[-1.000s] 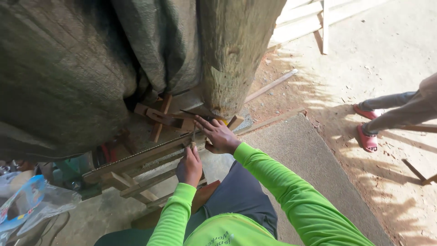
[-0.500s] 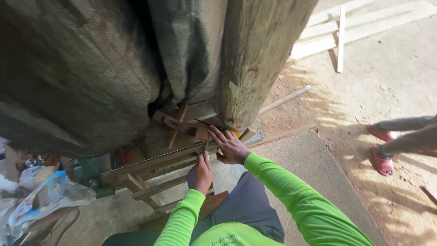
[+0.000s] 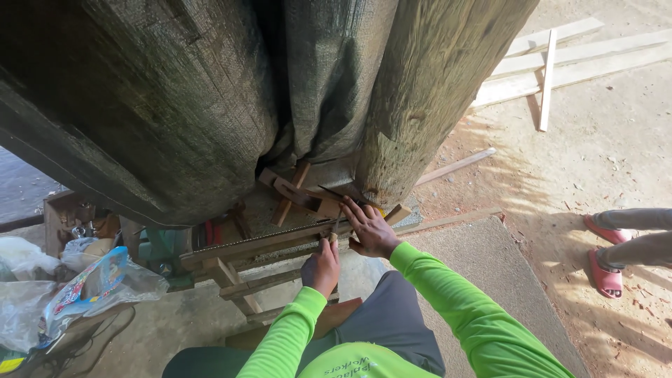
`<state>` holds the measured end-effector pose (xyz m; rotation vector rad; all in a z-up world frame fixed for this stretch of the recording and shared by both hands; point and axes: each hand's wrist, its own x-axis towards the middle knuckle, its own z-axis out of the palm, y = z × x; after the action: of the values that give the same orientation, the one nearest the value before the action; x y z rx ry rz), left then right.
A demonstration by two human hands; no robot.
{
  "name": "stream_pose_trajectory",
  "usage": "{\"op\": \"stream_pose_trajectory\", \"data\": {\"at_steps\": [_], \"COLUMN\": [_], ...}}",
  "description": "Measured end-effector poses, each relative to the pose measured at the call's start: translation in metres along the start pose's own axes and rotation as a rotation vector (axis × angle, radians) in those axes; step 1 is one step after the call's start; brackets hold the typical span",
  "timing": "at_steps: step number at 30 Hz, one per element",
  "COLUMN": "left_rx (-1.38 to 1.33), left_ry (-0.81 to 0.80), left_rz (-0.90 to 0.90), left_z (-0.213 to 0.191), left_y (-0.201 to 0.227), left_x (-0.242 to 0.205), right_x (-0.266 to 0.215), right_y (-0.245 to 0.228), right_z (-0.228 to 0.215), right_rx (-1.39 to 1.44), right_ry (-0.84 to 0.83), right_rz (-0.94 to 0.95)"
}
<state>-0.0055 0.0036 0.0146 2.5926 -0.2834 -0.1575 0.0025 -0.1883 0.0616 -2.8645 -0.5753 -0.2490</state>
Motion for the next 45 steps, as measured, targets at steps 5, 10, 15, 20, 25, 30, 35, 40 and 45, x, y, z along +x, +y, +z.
{"op": "stream_pose_trajectory", "data": {"at_steps": [5, 10, 15, 20, 25, 30, 35, 40, 45], "left_rx": [-0.019, -0.227, 0.002, -0.001, -0.009, -0.021, -0.037, 0.022, 0.005], "left_ry": [-0.008, 0.161, 0.012, 0.024, 0.058, 0.086, 0.073, 0.026, 0.014], "left_rz": [0.000, 0.111, 0.035, 0.023, 0.040, 0.066, 0.060, 0.042, 0.025], "left_z": [0.007, 0.034, -0.009, -0.003, 0.001, 0.013, 0.007, 0.001, 0.000], "left_y": [-0.003, -0.020, 0.002, 0.001, -0.002, -0.008, -0.009, -0.003, -0.002], "left_x": [0.002, 0.009, -0.002, 0.000, -0.003, 0.002, 0.003, -0.001, -0.001], "right_x": [-0.001, -0.001, 0.001, 0.000, -0.002, -0.001, -0.002, -0.003, -0.001], "right_y": [-0.001, -0.006, -0.005, -0.003, -0.002, -0.005, -0.006, -0.004, -0.003], "right_z": [0.004, 0.001, 0.001, 0.002, 0.004, 0.004, 0.006, 0.009, 0.007], "right_rx": [-0.020, -0.030, -0.012, -0.019, 0.012, -0.005, 0.007, 0.015, 0.015], "right_ry": [0.005, 0.030, -0.016, 0.015, 0.010, 0.030, 0.077, 0.056, 0.034], "right_rz": [0.015, 0.023, 0.068, 0.041, 0.041, 0.054, 0.043, 0.059, 0.068]}}
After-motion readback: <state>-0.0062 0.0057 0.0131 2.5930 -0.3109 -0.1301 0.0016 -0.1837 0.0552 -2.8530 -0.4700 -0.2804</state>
